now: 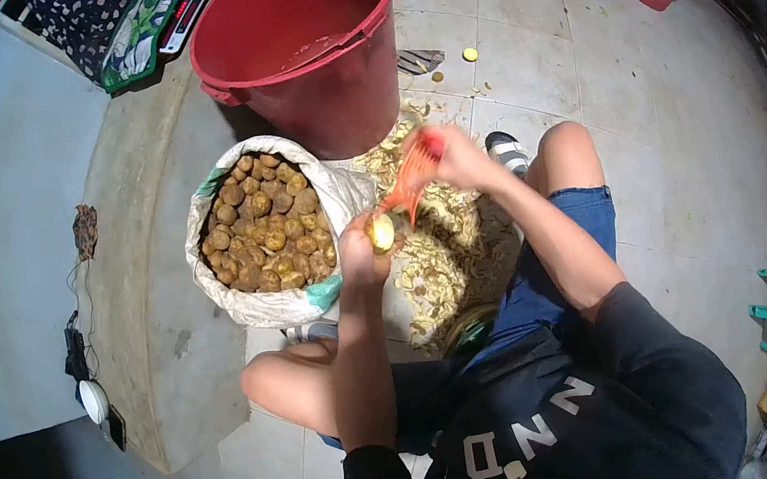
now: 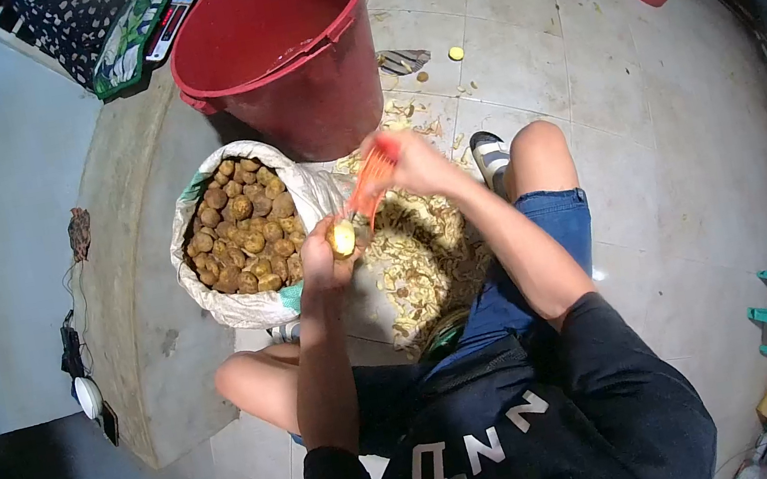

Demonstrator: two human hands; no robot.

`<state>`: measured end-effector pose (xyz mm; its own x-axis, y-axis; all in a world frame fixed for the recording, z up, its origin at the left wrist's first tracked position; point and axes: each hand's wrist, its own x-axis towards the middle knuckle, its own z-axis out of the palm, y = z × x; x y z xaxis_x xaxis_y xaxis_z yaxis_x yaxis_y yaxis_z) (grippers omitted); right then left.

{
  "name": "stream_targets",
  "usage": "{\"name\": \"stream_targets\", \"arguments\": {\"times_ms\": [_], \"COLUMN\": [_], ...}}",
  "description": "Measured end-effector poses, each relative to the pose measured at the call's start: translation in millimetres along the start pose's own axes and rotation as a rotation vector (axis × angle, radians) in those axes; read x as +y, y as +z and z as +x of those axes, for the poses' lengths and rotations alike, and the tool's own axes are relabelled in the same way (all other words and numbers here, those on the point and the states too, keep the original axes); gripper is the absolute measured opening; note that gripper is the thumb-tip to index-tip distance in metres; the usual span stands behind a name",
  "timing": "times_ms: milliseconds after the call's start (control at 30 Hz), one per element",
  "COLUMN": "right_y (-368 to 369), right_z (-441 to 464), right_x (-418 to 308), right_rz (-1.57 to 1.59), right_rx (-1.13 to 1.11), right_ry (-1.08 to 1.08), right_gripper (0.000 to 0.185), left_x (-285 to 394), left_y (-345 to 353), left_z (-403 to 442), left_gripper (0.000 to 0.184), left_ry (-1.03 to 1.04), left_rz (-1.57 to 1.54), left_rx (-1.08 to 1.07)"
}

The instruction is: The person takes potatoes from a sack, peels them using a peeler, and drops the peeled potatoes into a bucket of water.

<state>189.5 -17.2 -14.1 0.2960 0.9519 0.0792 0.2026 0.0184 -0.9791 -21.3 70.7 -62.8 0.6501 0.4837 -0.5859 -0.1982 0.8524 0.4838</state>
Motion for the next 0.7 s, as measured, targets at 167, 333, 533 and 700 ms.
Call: {"name": "stream_targets", "arguments": {"times_ms": [167, 333, 533, 700], "right_y": [-5, 21, -2, 1], "right_z": [4, -17, -2, -1], "right_x": [1, -35, -8, -9], "right_rz": [-0.284, -0.433, 0.147, -0.370], "right_rx": [0.144, -0.045, 0.143, 0.081], "right_ry": [-0.073, -0.193, 0.072, -0.116], "right_gripper": [0.040, 0.040, 0.045, 0.040], "left_x": [-21, 0, -2, -12], "left_y": [-53, 1, -17, -2], "left_z": [46, 7, 8, -2], "left_gripper": [0.022, 0.023, 0.022, 0.023], "left_ry": [0.515, -0.054, -0.127, -0.021], "left_rz": [0.686, -0.049, -0.139, 0.019], "left_rx": [-0.187, -0.006, -0.120, 0.068]}}
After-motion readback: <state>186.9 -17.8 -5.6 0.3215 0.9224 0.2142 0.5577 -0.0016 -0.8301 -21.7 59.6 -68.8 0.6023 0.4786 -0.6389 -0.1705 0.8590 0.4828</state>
